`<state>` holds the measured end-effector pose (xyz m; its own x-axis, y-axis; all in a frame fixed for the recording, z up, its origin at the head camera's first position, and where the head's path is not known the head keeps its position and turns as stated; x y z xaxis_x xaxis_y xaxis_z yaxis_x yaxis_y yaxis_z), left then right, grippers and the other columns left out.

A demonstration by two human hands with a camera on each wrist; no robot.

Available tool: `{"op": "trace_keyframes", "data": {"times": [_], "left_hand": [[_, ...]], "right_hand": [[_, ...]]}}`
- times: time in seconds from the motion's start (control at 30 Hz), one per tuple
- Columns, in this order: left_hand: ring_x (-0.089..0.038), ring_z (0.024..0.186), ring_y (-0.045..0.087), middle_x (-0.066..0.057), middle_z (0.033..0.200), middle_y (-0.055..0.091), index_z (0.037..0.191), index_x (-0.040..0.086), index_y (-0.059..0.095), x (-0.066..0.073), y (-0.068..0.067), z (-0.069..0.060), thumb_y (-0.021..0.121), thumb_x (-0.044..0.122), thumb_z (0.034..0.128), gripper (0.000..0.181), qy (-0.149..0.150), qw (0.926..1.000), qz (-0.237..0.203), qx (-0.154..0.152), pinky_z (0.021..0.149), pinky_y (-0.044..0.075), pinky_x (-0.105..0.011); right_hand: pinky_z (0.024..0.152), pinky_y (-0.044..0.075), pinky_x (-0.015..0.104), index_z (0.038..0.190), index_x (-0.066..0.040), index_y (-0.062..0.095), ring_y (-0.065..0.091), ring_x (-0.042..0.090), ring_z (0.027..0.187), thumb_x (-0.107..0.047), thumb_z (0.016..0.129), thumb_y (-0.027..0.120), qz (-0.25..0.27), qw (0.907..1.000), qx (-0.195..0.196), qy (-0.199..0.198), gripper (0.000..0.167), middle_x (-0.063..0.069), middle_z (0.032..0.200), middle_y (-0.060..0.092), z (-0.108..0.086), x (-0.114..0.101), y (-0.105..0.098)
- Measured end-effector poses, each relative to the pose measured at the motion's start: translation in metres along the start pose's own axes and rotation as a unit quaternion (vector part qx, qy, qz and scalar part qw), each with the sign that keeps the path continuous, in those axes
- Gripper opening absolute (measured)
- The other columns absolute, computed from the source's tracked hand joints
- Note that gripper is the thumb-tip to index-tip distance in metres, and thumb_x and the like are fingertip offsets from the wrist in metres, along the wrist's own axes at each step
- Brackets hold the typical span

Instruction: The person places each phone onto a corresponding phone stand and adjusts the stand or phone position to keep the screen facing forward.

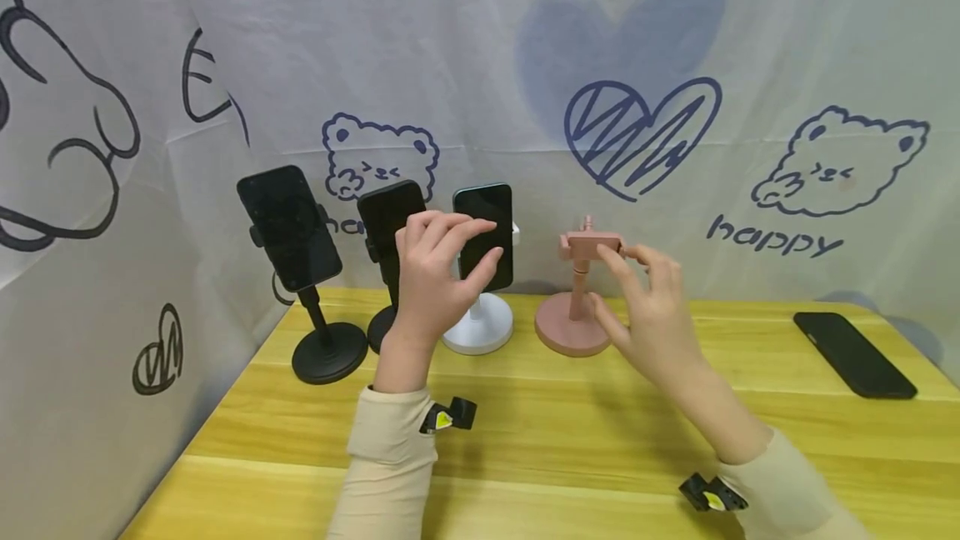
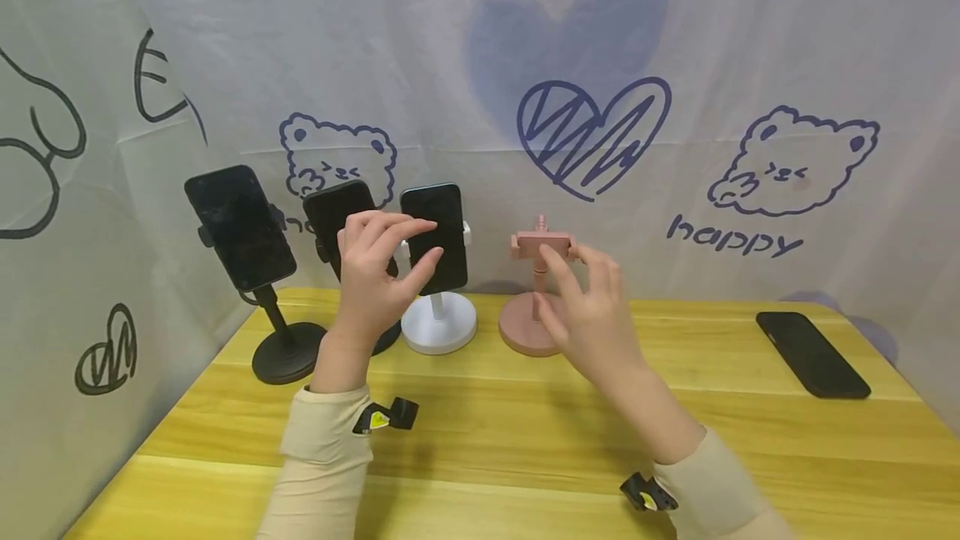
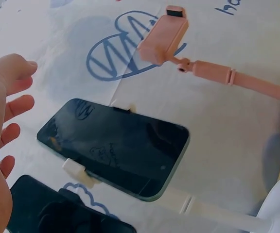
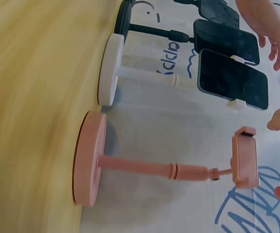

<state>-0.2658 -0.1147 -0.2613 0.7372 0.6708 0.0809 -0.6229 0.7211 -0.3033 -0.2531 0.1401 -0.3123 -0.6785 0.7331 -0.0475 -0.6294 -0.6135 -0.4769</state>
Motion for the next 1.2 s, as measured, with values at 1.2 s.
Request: {"op": "trace_keyframes", "data": {"times": [1.2], "left_hand": [[-0.02,0.108,0.047,0.001,0.112,0.063,0.114,0.023,0.069,0.025,0.057,-0.023,0.075,0.033,0.0842,0.032,0.039,0.9875,0.105,-0.111,0.089,0.039,-0.042]], "right_hand": [[0.083,0.033,0.059,0.129,-0.003,0.056,0.044,0.05,0.101,-0.05,0.1,0.04,-0.099,0.9947,0.028,0.004,0.058,0.034,0.111,0.05,-0.045,0.05,-0.059]]}}
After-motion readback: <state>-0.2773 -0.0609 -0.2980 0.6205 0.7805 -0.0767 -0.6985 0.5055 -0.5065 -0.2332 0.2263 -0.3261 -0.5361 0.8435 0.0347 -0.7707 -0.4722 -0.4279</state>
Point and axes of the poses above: each hand's wrist, its own z-axis towards the middle knuckle, its own y-axis out of the palm, x = y × z, the point moved 2 cm from there along z, towards the middle knuckle
